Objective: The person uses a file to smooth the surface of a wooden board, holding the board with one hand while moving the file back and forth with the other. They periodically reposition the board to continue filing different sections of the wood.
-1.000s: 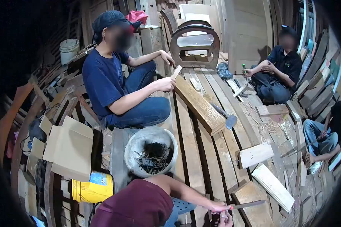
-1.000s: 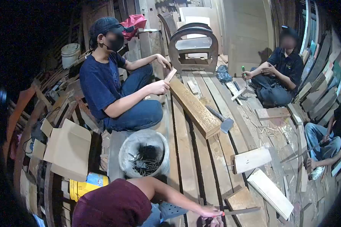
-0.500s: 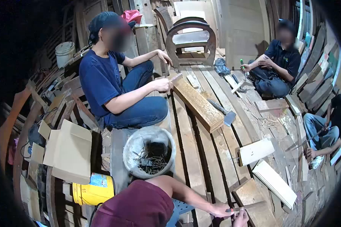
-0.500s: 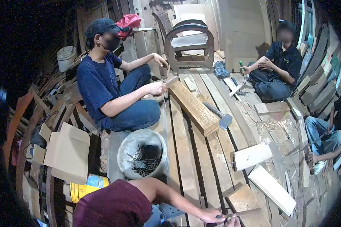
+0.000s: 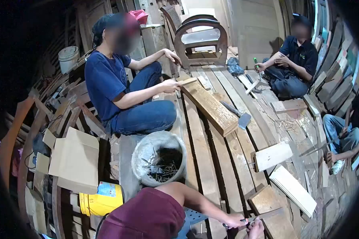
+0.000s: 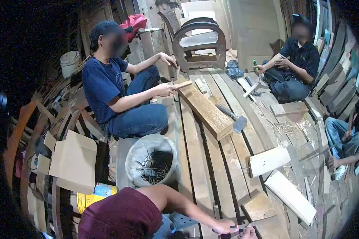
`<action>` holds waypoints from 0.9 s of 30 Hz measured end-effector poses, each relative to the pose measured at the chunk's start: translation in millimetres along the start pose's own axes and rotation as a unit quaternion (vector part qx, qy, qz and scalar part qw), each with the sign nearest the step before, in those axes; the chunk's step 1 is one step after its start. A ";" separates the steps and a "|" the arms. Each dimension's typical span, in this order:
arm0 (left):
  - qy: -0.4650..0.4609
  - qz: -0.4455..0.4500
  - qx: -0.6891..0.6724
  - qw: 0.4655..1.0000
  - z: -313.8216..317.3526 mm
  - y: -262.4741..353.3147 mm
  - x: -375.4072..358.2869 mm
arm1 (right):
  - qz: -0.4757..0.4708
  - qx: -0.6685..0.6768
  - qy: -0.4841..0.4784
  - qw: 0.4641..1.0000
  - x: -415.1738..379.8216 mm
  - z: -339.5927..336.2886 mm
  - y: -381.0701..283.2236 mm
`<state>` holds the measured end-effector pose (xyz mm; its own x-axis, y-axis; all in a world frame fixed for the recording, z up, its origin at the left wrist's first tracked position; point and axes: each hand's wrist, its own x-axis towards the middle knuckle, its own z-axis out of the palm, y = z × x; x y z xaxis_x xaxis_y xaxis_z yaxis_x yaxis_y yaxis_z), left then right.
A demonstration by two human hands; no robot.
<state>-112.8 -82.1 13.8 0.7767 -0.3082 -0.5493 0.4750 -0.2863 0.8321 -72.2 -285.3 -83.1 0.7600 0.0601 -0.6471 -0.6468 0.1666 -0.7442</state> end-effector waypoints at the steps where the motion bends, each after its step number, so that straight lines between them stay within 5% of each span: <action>1: 0.009 -0.007 -0.001 1.000 2.6 -5.5 4.2 | -0.019 -0.017 0.005 1.000 0.5 0.4 2.4; 6: 0.076 0.053 0.041 0.995 18.1 -50.0 37.4 | 0.006 -0.024 -0.141 0.990 -23.5 12.0 -19.9; 8: 0.062 -0.025 0.061 0.996 4.4 -17.6 14.0 | -0.042 -0.033 -0.113 0.992 -63.5 33.1 -38.2; 11: 0.133 0.068 0.079 0.986 5.7 -33.9 21.9 | -0.070 -0.096 -0.104 0.987 -71.6 40.4 -30.2; 14: 0.153 0.049 0.107 0.981 0.0 -26.5 26.8 | -0.086 -0.148 -0.113 0.979 -65.2 41.3 -12.0; 27: 0.068 -0.067 -0.174 0.980 -1.3 -13.4 26.9 | -0.111 -0.191 -0.098 0.970 -57.0 46.3 5.9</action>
<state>-97.8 -85.4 -12.0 0.7345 -0.1573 -0.6601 0.6704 0.0173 0.7418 -116.4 -242.1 -43.0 0.8563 0.2572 -0.4479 -0.4134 -0.1785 -0.8929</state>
